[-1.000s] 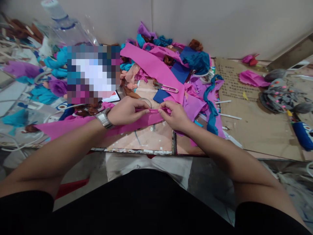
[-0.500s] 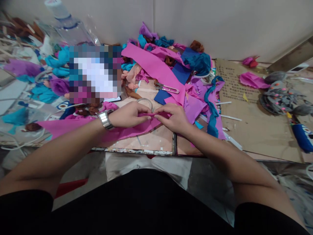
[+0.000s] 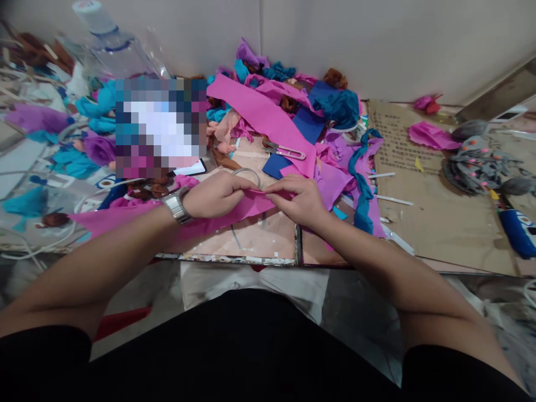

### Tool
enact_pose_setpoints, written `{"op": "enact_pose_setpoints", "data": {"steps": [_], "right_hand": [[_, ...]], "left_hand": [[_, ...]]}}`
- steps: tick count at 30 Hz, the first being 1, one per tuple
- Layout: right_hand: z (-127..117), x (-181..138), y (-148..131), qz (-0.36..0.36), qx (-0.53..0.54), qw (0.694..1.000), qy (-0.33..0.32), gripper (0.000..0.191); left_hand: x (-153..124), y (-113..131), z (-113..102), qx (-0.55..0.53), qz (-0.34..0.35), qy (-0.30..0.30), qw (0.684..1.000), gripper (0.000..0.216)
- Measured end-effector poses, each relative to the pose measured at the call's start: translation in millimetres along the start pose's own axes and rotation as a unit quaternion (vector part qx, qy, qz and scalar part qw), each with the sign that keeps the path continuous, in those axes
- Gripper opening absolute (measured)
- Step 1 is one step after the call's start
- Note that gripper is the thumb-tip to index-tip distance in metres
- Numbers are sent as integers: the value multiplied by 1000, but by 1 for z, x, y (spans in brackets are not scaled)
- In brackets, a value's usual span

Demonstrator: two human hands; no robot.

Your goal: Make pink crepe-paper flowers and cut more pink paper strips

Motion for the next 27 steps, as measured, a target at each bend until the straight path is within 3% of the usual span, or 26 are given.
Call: {"op": "enact_pose_setpoints", "data": {"steps": [5, 14, 27], "right_hand": [[-1, 0, 3, 65, 1, 998, 11, 11], [7, -3, -2, -54, 25, 998, 3, 11], [1, 0, 0, -64, 1, 998, 23, 11]], "left_hand": [[-1, 2, -4, 35, -2, 11, 999, 48], [-4, 3, 10, -1, 9, -20, 1000, 32], [-3, 0, 4, 15, -34, -35, 999, 38]]}}
Point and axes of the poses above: each hand's wrist, its own x-axis towards the middle knuckle, its own z-axis out of the palm, y = z × x, the point moved 4 cm from there along x, towards the middle knuckle, and after that the axes turned 15 degrees about y, right-handed, at the moved point
